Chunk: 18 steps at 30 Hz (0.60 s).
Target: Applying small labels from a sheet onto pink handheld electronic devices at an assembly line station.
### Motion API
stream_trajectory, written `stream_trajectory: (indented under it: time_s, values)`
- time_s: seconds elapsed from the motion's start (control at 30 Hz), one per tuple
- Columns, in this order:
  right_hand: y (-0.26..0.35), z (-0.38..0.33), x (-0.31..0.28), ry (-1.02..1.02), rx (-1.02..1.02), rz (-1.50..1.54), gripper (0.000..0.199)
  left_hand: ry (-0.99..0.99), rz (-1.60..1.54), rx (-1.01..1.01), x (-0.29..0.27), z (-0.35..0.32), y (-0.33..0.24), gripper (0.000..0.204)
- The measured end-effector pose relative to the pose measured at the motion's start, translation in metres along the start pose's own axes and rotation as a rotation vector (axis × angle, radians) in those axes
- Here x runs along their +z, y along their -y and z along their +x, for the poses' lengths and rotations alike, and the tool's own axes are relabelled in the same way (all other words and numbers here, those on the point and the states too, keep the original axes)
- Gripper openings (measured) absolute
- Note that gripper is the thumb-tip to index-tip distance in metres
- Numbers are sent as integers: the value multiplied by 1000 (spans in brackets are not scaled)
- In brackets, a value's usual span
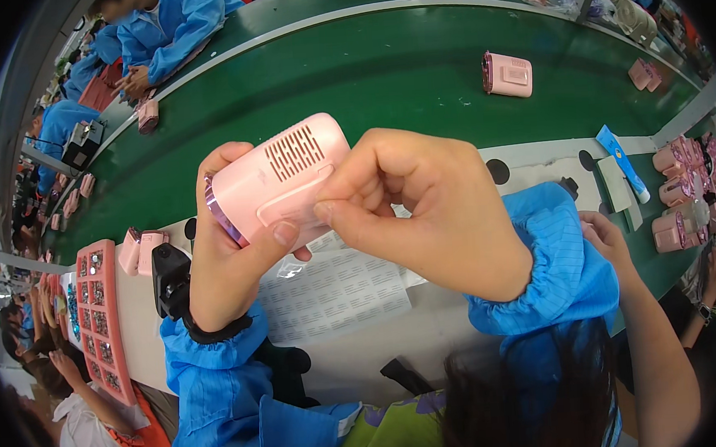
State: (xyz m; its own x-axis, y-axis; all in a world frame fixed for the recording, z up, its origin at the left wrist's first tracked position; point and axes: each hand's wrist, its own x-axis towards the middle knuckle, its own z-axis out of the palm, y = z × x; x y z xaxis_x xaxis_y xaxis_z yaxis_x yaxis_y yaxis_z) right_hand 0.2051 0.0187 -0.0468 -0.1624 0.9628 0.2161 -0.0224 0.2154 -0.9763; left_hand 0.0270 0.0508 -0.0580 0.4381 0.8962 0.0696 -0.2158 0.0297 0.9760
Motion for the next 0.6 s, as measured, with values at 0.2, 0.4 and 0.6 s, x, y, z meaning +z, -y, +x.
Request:
stream_trajectory:
  time_s: [0.2,0.4,0.6]
  values:
    - [2,-2,0,-16,32,21,10,2,37,16,1,0,1,61]
    - [-3,-2,1,-41,-13,-64,10,-17,91,32,0,0,4,60]
    - [-5,-4,4,-83,-103,-196,10,-39,82,49,4,-3,4,61]
